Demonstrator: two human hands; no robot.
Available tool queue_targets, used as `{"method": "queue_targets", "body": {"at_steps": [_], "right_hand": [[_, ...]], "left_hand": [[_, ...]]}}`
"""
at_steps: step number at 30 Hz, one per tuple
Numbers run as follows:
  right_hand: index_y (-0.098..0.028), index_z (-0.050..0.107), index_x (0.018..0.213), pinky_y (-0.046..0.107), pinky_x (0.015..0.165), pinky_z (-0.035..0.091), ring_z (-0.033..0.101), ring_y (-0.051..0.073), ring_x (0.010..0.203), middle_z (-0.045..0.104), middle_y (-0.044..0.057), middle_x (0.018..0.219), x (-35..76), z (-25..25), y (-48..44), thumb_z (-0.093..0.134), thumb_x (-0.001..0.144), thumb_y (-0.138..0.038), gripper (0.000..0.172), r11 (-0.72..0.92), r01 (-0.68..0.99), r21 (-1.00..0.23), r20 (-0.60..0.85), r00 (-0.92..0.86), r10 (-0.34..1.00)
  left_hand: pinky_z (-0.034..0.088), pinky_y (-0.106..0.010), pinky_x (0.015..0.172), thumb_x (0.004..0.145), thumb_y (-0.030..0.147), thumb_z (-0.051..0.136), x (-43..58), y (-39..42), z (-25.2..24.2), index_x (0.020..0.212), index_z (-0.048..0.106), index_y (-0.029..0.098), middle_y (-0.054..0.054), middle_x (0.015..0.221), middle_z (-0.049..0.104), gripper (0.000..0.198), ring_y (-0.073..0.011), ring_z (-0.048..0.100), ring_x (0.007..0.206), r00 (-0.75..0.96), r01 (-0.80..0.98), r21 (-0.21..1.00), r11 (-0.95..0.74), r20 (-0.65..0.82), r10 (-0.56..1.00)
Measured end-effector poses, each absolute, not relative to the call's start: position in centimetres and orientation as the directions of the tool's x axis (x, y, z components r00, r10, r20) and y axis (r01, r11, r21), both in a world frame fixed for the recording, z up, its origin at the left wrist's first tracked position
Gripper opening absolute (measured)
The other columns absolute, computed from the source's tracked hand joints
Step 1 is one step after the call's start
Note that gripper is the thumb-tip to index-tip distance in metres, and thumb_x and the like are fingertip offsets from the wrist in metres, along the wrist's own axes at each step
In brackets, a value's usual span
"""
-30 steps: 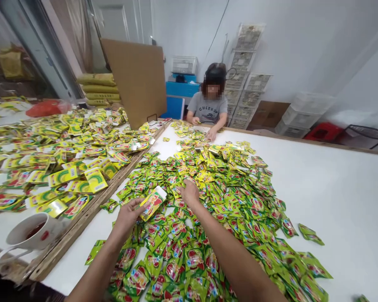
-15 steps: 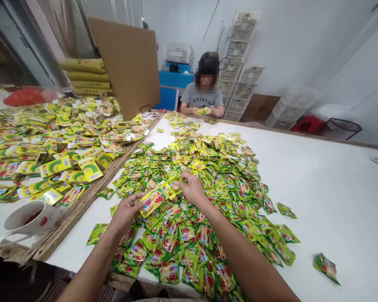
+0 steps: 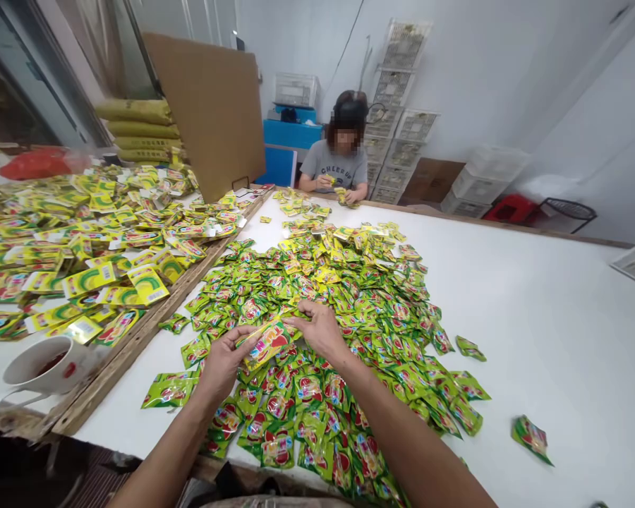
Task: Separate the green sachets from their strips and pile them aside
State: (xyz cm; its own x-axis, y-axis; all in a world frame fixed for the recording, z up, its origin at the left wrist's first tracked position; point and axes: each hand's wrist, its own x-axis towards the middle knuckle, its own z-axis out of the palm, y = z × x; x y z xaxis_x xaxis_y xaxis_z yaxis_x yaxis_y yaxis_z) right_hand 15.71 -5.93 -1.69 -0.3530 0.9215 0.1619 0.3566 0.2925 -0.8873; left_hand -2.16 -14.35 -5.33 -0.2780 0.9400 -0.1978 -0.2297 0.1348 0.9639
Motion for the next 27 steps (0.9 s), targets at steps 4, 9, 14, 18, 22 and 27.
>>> {"method": "queue_targets", "body": {"at_steps": [4, 9, 14, 18, 22, 27], "right_hand": [[-0.019, 0.035, 0.051, 0.022, 0.049, 0.022, 0.027, 0.009, 0.052, 0.03, -0.005, 0.054, 15.2, -3.1, -6.2, 0.066, 0.059, -0.051, 0.045, 0.139, 0.347, -0.928, 0.042, -0.274, 0.961], [-0.018, 0.054, 0.06, 0.023, 0.05, 0.03, 0.039, 0.012, 0.052, 0.047, -0.002, 0.054, 14.8, -3.5, -7.8, 0.056, 0.07, -0.047, 0.031, 0.106, 0.352, -0.93, 0.022, -0.235, 0.972], [-0.019, 0.062, 0.08, 0.028, 0.068, 0.042, 0.058, 0.019, 0.074, 0.064, 0.005, 0.077, 15.0, -2.4, -9.2, 0.056, 0.075, -0.044, 0.027, 0.205, 0.42, -0.884, 0.144, -0.172, 0.974], [-0.019, 0.063, 0.077, 0.031, 0.072, 0.045, 0.06, 0.021, 0.08, 0.064, 0.005, 0.078, 14.2, -3.4, -9.9, 0.061, 0.072, -0.045, 0.027, 0.18, 0.336, -0.924, 0.084, -0.282, 0.956], [-0.018, 0.065, 0.084, 0.03, 0.068, 0.047, 0.059, 0.02, 0.076, 0.064, 0.003, 0.078, 13.5, -4.8, -9.8, 0.064, 0.07, -0.043, 0.029, 0.114, 0.284, -0.952, 0.015, -0.329, 0.944], [-0.019, 0.067, 0.086, 0.034, 0.079, 0.046, 0.057, 0.022, 0.087, 0.063, 0.005, 0.09, 13.2, -5.2, -8.2, 0.058, 0.072, -0.031, 0.02, 0.169, 0.333, -0.928, 0.071, -0.289, 0.955]], "left_hand": [[0.046, -0.023, 0.054, 0.056, 0.041, 0.078, -1.6, -14.1, -5.2, 0.089, 0.066, 0.014, -0.006, 0.08, 0.07, 0.044, -0.0161, 0.062, 0.063, -0.186, -0.338, 0.924, 0.178, -0.251, 0.95], [0.05, -0.027, 0.059, 0.048, 0.036, 0.083, -0.6, -13.7, -5.1, 0.082, 0.064, 0.012, -0.004, 0.067, 0.068, 0.045, -0.0172, 0.063, 0.06, -0.172, -0.551, 0.81, 0.202, -0.347, 0.922], [0.051, -0.029, 0.059, 0.044, 0.031, 0.084, 0.2, -13.0, -4.8, 0.085, 0.063, 0.012, -0.004, 0.067, 0.068, 0.05, -0.0182, 0.064, 0.059, -0.238, -0.645, 0.748, 0.158, -0.392, 0.888], [0.051, -0.028, 0.063, 0.044, 0.03, 0.083, 0.7, -12.7, -5.0, 0.081, 0.064, 0.011, -0.005, 0.069, 0.068, 0.046, -0.0171, 0.063, 0.061, -0.287, -0.641, 0.758, 0.117, -0.378, 0.88], [0.051, -0.029, 0.071, 0.049, 0.032, 0.081, 0.5, -12.9, -4.8, 0.086, 0.064, 0.013, -0.007, 0.086, 0.069, 0.045, -0.0191, 0.065, 0.075, -0.296, -0.59, 0.801, 0.104, -0.334, 0.895], [0.05, -0.028, 0.07, 0.053, 0.034, 0.08, 0.2, -12.9, -4.6, 0.102, 0.063, 0.016, -0.008, 0.093, 0.069, 0.055, -0.0201, 0.065, 0.078, -0.122, -0.467, 0.859, 0.213, -0.3, 0.946]]}}
